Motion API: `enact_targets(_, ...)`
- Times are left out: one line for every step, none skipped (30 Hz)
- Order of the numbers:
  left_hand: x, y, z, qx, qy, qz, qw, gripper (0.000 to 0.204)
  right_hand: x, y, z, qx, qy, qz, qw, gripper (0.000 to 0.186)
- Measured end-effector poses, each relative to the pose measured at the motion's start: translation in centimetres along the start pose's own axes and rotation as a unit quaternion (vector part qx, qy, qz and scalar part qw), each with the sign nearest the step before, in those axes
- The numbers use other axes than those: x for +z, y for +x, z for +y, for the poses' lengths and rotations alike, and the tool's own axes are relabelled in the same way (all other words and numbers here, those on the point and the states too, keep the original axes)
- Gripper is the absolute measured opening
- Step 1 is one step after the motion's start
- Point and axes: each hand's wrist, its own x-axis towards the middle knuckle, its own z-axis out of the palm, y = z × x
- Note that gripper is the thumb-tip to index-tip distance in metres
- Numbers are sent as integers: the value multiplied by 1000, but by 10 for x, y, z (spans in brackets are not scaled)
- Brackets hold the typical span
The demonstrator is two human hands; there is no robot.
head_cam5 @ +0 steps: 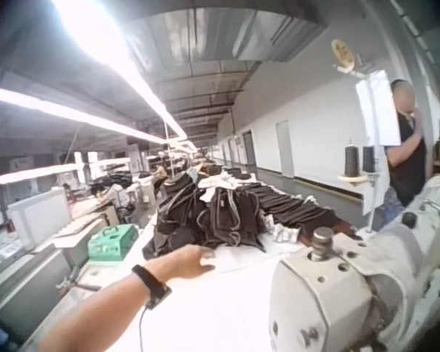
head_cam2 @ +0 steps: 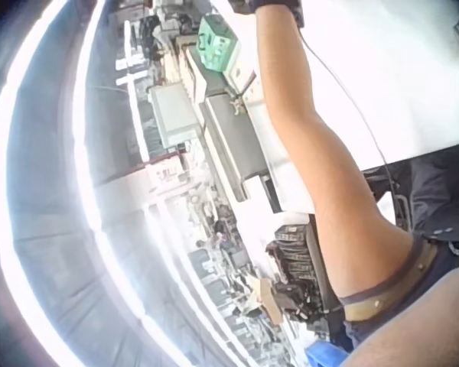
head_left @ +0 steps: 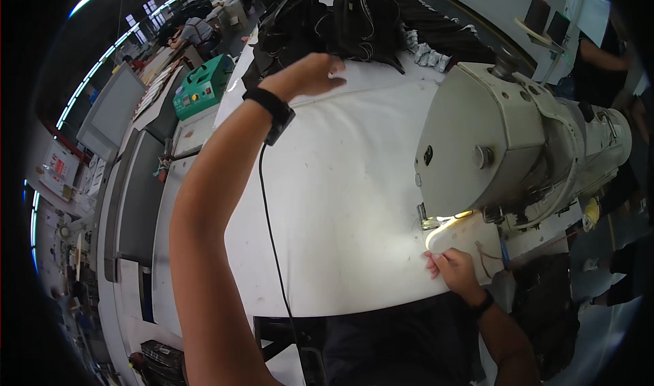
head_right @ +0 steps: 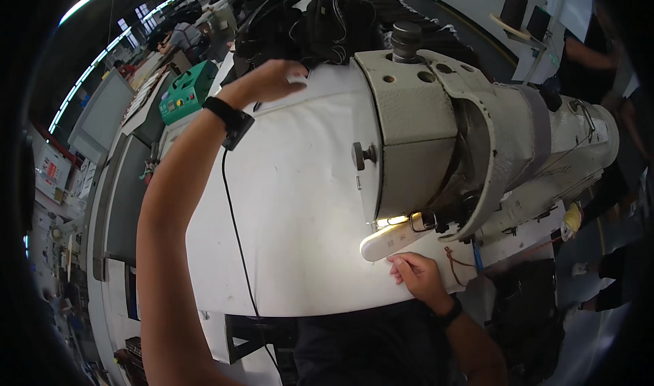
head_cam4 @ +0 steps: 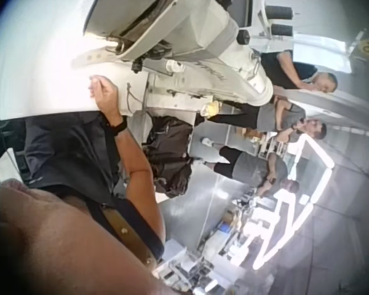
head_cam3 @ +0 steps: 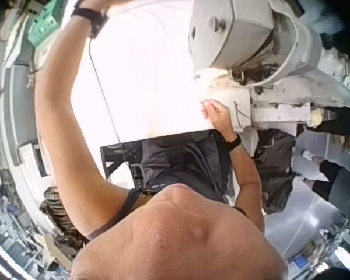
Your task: Sewing the components of a dark fabric bag using an industrial sewing machine in a workshop.
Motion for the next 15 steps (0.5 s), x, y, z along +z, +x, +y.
enact_targets(16, -24, 27, 19, -7, -63, 998, 38, 1, 0, 0, -9, -5, -1, 1000, 23)
enact_targets(28, -53, 57, 22, -31, -120, 992, 37, 2, 1, 0, -9, -5, -2, 1000, 23)
enact_targets(33, -85, 89, 36, -53, -178, 982, 38, 3, 1, 1, -9, 3, 1, 1000, 23)
enact_targets(33, -118, 119, 62, -85, -223, 969, 38, 3, 1, 2, -7, 13, 2, 1000, 23)
enact_targets(27, -151, 148, 96, -135, -252, 953, 38, 4, 1, 3, -7, 15, -1, 1000, 23)
enact_targets(19, -181, 178, 121, -204, -259, 936, 36, 4, 1, 5, -16, 7, 1, 1000, 22)
enact_targets(8, -210, 205, 133, -295, -272, 906, 34, 4, 0, 7, -30, 0, 3, 1000, 22)
enact_targets(-3, -233, 230, 166, -436, -259, 845, 35, 4, 0, 8, -33, -10, 6, 999, 23)
enact_targets(-15, -256, 252, 176, -538, -254, 785, 37, 4, 0, 9, -27, -8, 7, 1000, 23)
enact_targets(-26, -276, 274, 172, -612, -237, 735, 37, 4, 0, 10, -36, -19, 5, 999, 23)
enact_targets(-34, -291, 293, 175, -680, -215, 678, 37, 4, 0, 9, -55, -28, 0, 998, 24)
enact_targets(-33, -297, 310, 255, -699, -171, 646, 54, 5, 2, 8, -50, -27, -1, 998, 25)
enact_targets(-31, -303, 330, 296, -714, -135, 620, 59, 5, 3, 6, -37, -42, -2, 998, 25)
enact_targets(-29, -309, 350, 337, -726, -101, 591, 65, 8, 4, 4, -57, -32, -10, 998, 25)
enact_targets(-29, -316, 364, 332, -738, -96, 579, 61, 8, 3, 0, -28, -54, -2, 998, 24)
